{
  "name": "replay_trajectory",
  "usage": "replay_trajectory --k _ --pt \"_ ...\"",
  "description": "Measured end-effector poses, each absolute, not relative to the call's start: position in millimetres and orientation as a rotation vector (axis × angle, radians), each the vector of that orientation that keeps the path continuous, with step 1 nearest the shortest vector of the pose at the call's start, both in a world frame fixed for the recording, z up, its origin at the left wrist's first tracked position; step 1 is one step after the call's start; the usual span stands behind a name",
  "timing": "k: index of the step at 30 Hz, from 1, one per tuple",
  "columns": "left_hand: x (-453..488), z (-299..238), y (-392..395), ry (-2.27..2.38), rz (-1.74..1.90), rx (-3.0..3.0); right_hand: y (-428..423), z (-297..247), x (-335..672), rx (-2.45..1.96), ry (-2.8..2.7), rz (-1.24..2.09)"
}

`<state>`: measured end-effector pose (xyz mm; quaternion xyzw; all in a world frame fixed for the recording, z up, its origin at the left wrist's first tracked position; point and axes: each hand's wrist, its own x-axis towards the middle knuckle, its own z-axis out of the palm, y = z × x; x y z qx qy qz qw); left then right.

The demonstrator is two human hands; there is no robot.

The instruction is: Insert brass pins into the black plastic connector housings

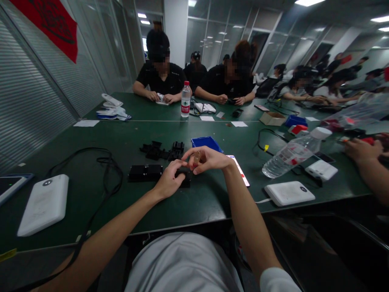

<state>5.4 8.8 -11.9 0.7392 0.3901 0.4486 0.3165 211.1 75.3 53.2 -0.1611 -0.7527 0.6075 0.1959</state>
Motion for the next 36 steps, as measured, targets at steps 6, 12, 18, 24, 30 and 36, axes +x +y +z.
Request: replay_trajectory --k 6,12,18,24,30,36 --pt "3.9 -9.8 7.2 1.009 1.156 2.022 74.7 52.7 211.0 -0.433 -2.095 1.757" --pt "4.4 -10.2 4.4 0.985 1.208 2.056 75.7 50.9 211.4 -0.406 -2.064 1.792" --pt "4.8 -13.3 6.9 0.965 1.244 2.09 76.6 51.1 212.1 -0.382 -2.05 1.808" --pt "5.1 -14.7 8.6 0.96 1.271 2.127 73.9 50.4 209.6 -0.375 -2.014 1.746" --pt "4.4 -12.8 6.9 0.96 1.264 2.194 73.2 53.0 209.3 -0.405 -2.037 1.718" --pt "2.6 -9.6 2.0 1.005 1.081 2.386 74.5 53.1 211.0 -0.432 -2.034 1.725"
